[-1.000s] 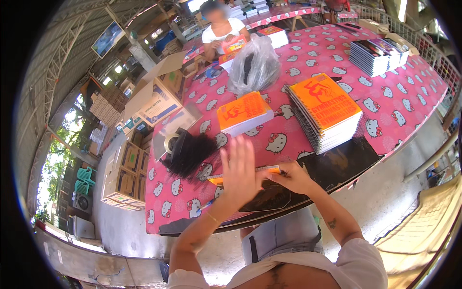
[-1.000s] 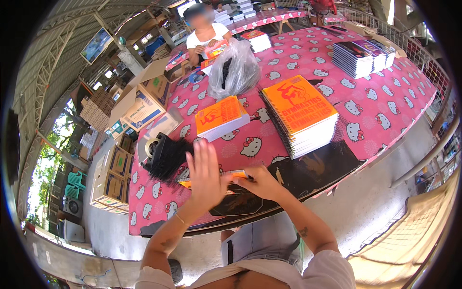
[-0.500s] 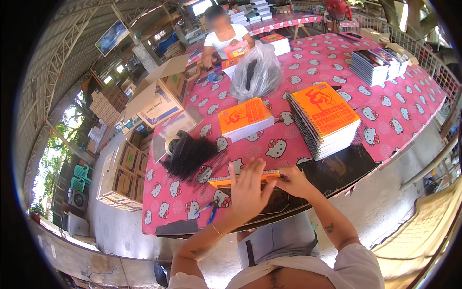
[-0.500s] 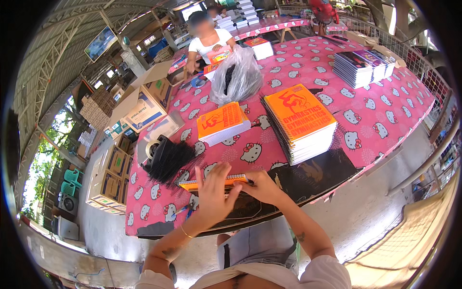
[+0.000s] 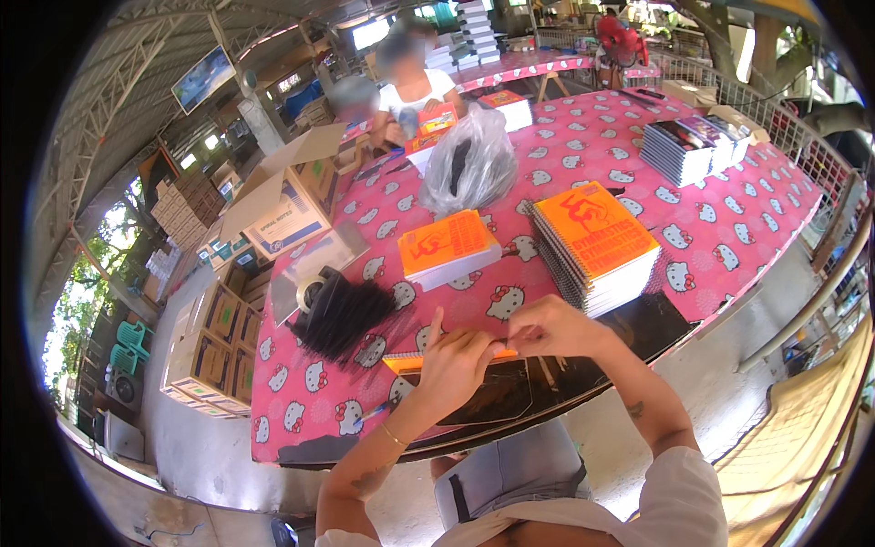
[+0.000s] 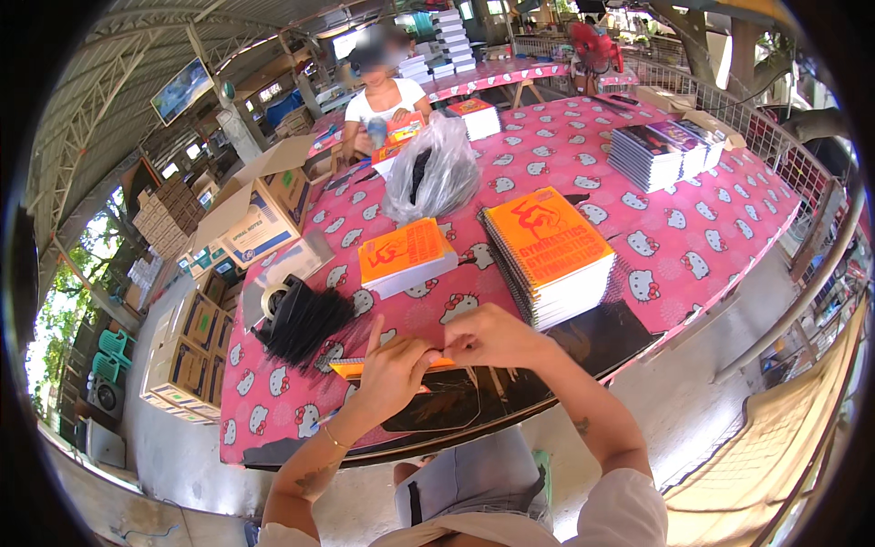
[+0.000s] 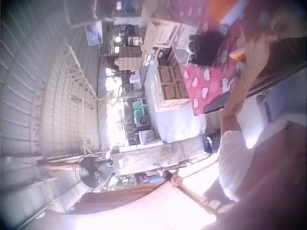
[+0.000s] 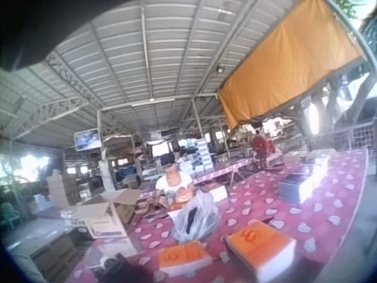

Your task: The person tapes black plastic spines onto the edges of notebooks and then stacks the taped books onto a pile on the table.

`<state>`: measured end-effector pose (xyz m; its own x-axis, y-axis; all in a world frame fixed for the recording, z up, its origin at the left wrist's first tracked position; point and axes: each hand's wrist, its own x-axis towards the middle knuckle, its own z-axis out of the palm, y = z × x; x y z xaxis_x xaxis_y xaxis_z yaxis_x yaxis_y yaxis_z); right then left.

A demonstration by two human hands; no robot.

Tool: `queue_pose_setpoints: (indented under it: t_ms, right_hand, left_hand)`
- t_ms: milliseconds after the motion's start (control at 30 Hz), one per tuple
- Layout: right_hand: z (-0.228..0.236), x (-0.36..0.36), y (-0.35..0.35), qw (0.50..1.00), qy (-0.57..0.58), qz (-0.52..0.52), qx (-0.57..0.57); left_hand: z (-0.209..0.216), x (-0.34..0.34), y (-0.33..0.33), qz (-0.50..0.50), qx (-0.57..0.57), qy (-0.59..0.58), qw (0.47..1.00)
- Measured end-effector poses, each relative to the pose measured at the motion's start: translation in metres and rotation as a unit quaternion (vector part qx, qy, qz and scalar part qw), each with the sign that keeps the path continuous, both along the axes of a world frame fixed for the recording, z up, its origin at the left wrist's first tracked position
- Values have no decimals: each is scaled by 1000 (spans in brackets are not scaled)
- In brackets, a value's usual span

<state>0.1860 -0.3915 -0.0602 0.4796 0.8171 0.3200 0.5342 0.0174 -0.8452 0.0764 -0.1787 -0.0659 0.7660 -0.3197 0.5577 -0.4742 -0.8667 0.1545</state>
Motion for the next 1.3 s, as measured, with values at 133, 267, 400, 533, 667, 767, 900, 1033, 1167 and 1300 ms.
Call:
queue_pose_setpoints:
  t_ms: [133, 267, 400, 533, 667, 767, 900, 1033, 1167, 1300]
  right_hand:
    - [-12, -21, 21, 965, -217, -148, 18]
    - [10, -49, 9, 963, -81, -251, 46]
    - [53, -87, -37, 928, 40, -153, 337]
    - [71, -49, -64, 910, 168, -236, 295]
    - [82, 38, -116, 898, 230, -170, 336]
    - [73, 97, -153, 933, 142, -243, 226]
    - [33, 106, -167, 843, -196, -489, -108]
    - [14, 50, -94, 752, -416, -504, -92]
    - [-18, 46, -76, 787, -404, -450, -127]
    - [-15, 43, -84, 809, -372, -440, -119]
  left_hand:
    - [15, -13, 2, 52, 8, 41, 998]
    - [77, -16, 21, 61, 28, 74, 995]
    - [166, -9, -55, 26, -311, 147, 939]
    - [171, 102, -71, -113, 24, -137, 984]
    - [146, 214, -92, -158, -91, -16, 983]
    - [109, 274, -107, -116, -76, -45, 989]
    - [34, 303, -119, -58, 80, 64, 993]
    - [29, 301, -104, -12, -39, -149, 988]
    - [48, 278, -38, -48, -108, -109, 987]
    - [0, 220, 72, -21, 41, -67, 997]
